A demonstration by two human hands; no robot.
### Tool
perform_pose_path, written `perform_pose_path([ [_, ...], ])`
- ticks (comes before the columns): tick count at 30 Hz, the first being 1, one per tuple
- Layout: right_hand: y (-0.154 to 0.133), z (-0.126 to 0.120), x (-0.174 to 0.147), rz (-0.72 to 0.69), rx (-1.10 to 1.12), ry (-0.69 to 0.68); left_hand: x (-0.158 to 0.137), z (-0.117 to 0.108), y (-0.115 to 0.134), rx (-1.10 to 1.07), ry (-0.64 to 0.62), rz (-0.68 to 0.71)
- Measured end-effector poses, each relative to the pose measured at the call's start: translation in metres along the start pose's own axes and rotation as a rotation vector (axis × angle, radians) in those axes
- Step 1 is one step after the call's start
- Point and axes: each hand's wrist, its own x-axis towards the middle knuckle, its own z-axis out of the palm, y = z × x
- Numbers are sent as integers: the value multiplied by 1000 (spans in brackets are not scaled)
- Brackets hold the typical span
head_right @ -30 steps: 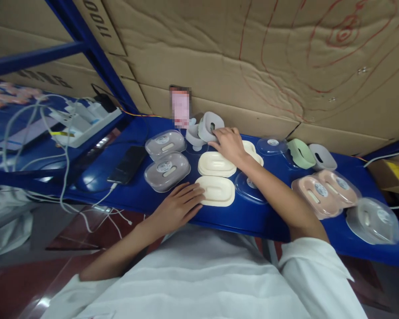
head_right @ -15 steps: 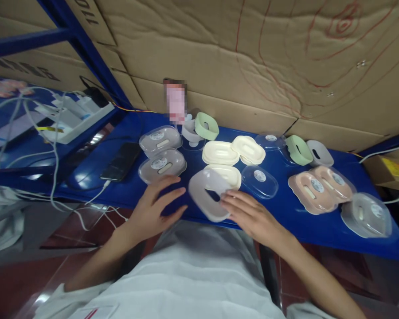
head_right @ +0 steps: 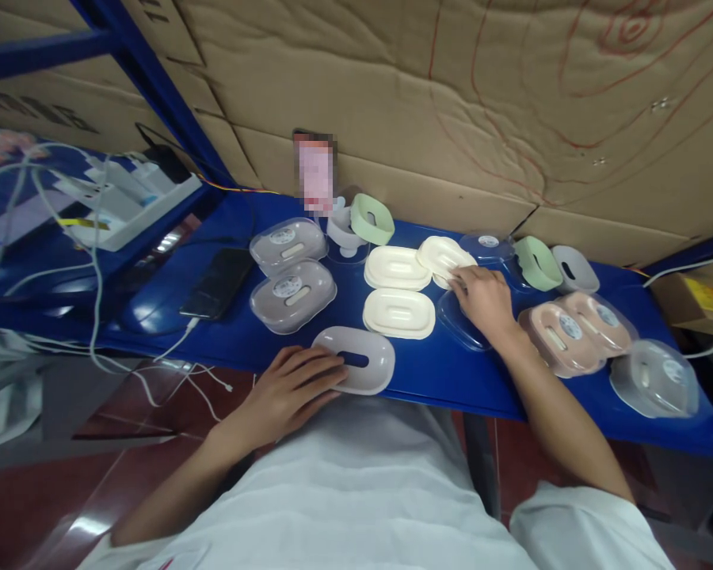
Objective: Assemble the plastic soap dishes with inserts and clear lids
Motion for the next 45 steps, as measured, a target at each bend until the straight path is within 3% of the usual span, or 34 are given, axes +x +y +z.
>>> perform_pose_path([
  [4, -29, -24, -44, -88, 111, 30, -15, 6, -5, -88, 164, -129],
  [8, -79, -28, -105, -333, 259, -137, -20, -8, 0, -59, 410, -175],
  [11, -113, -18, -121, -455, 298, -198, -5, -16, 7, 2, 398, -137],
  [14, -130, -13, -109, -492, 355, -142, 9, -12, 10, 35, 311, -115],
  [19, -114, -16, -84, -390, 522, -78, 10, 1, 5, 76, 299, -100],
  [24, -92, -10, -85, -210, 551, -108, 12, 4, 6, 105, 270, -88],
  [30, -112, 3, -106, -274, 521, -167, 11, 8, 7, 132, 279, -91],
  [37, -141, 5, -96, -135, 531, -105, 9, 15, 16, 154, 213, -130],
  [41, -131, -6, -82, -78, 696, -138, 9, 17, 18, 114, 199, -162],
  [45, -105, -10, -81, -70, 640, -142, 12, 16, 16, 124, 165, -117],
])
